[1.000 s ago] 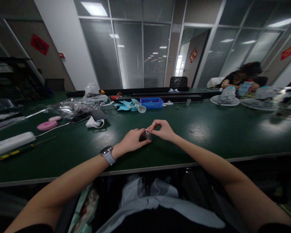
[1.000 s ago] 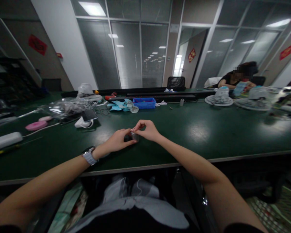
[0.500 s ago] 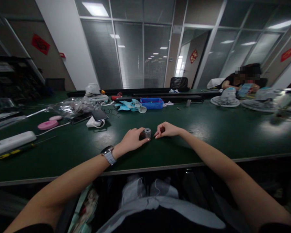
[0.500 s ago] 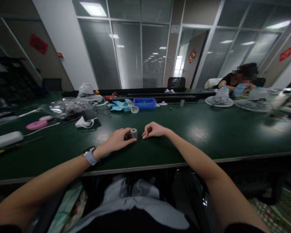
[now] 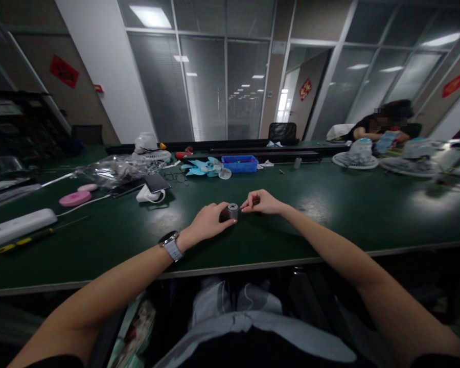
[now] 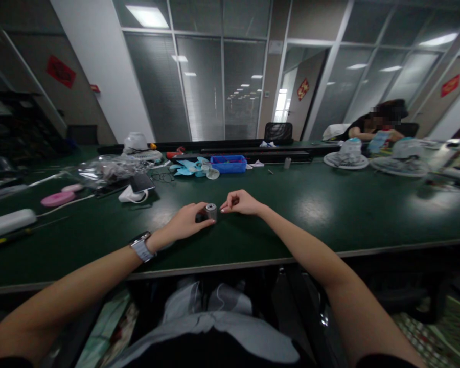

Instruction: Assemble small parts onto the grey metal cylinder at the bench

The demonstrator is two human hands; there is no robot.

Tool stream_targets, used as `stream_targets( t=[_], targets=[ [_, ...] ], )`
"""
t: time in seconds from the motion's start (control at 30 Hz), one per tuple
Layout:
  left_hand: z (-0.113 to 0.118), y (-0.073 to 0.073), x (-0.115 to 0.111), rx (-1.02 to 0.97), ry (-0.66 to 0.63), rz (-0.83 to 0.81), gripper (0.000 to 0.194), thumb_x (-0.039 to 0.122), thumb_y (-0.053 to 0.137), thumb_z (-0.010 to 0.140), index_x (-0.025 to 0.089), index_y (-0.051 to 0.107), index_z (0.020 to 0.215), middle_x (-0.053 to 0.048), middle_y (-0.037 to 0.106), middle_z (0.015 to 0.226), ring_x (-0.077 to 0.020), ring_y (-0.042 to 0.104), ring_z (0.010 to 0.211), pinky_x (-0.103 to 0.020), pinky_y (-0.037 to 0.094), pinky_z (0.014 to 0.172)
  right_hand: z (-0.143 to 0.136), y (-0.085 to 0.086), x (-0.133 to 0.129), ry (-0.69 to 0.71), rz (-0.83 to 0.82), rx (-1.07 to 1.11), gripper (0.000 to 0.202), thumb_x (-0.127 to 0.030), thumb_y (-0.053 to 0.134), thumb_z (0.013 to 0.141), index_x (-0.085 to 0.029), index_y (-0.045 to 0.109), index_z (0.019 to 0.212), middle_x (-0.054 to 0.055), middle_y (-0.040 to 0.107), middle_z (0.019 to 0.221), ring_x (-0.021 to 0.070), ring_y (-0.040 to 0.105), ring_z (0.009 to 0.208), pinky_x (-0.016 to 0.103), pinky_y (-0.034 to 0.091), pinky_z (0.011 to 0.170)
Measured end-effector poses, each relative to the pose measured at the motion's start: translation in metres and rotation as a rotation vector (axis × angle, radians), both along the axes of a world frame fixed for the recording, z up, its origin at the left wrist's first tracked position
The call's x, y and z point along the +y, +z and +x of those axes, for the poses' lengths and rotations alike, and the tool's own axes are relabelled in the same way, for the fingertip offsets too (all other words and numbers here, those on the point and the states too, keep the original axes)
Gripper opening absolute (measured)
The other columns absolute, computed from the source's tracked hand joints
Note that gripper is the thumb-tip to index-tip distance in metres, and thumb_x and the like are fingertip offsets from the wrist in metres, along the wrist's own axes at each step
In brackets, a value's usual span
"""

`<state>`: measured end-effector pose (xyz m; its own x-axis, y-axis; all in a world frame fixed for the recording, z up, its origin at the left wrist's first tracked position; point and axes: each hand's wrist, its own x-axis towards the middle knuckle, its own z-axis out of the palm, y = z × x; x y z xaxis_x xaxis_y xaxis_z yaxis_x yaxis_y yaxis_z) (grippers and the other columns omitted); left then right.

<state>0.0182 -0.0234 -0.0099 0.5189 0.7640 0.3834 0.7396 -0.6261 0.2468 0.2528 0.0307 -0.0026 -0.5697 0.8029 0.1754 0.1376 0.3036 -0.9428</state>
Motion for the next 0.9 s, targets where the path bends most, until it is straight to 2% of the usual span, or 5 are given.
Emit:
stream_targets(
  t=[0.1, 0.2, 0.4, 0.67, 0.9],
  targets=[
    [0.000, 0.001, -0.001, -0.006, -0.016, -0.001, 0.041, 0.052, 0.057, 0.082, 0.020, 0.058, 0.109, -0.006, 0.069, 0.090, -0.0229, 0.063, 0.083, -0.033, 0.047, 0.073, -0.013, 0.005, -0.009, -0.145, 0.091, 0.230, 0.033, -0.025, 0.082, 0.059, -0.015, 0.051, 0.059, 0.006, 0.074, 0.081, 0.0179, 0.070, 0.087, 0.035, 0.055, 0.082],
    [0.001, 0.001, -0.002, -0.015, -0.018, -0.010, 0.041, 0.051, 0.057, 0.082, 0.020, 0.058, 0.109, -0.006, 0.069, 0.090, -0.0229, 0.063, 0.084, -0.033, 0.047, 0.073, -0.026, 0.009, -0.019, -0.134, 0.128, 0.318, 0.034, -0.027, 0.081, 0.061, -0.016, 0.049, 0.057, 0.006, 0.074, 0.082, 0.0183, 0.071, 0.088, 0.034, 0.055, 0.081],
    [0.002, 0.001, -0.002, -0.010, -0.012, -0.019, 0.044, 0.051, 0.057, 0.082, 0.019, 0.057, 0.114, -0.007, 0.069, 0.093, -0.0231, 0.063, 0.084, -0.033, 0.048, 0.072, -0.038, 0.005, -0.029, -0.091, 0.186, 0.240, 0.033, -0.030, 0.079, 0.064, -0.015, 0.051, 0.055, 0.008, 0.074, 0.083, 0.0206, 0.071, 0.087, 0.036, 0.056, 0.080],
    [0.001, 0.001, -0.001, -0.005, -0.018, -0.013, 0.044, 0.052, 0.056, 0.083, 0.020, 0.056, 0.114, -0.006, 0.069, 0.091, -0.0231, 0.063, 0.085, -0.033, 0.047, 0.074, -0.041, 0.005, -0.034, -0.177, 0.344, 0.214, 0.030, -0.030, 0.073, 0.071, -0.016, 0.052, 0.055, 0.009, 0.073, 0.086, 0.0202, 0.070, 0.087, 0.035, 0.057, 0.077],
    [0.002, 0.003, -0.004, -0.011, -0.013, -0.022, 0.039, 0.049, 0.057, 0.083, 0.020, 0.058, 0.108, -0.006, 0.068, 0.090, -0.0219, 0.062, 0.082, -0.032, 0.047, 0.072, -0.038, 0.004, -0.031, -0.164, 0.349, 0.166, 0.031, -0.034, 0.075, 0.069, -0.015, 0.055, 0.055, 0.009, 0.072, 0.084, 0.0215, 0.070, 0.086, 0.037, 0.055, 0.079]
  ],
)
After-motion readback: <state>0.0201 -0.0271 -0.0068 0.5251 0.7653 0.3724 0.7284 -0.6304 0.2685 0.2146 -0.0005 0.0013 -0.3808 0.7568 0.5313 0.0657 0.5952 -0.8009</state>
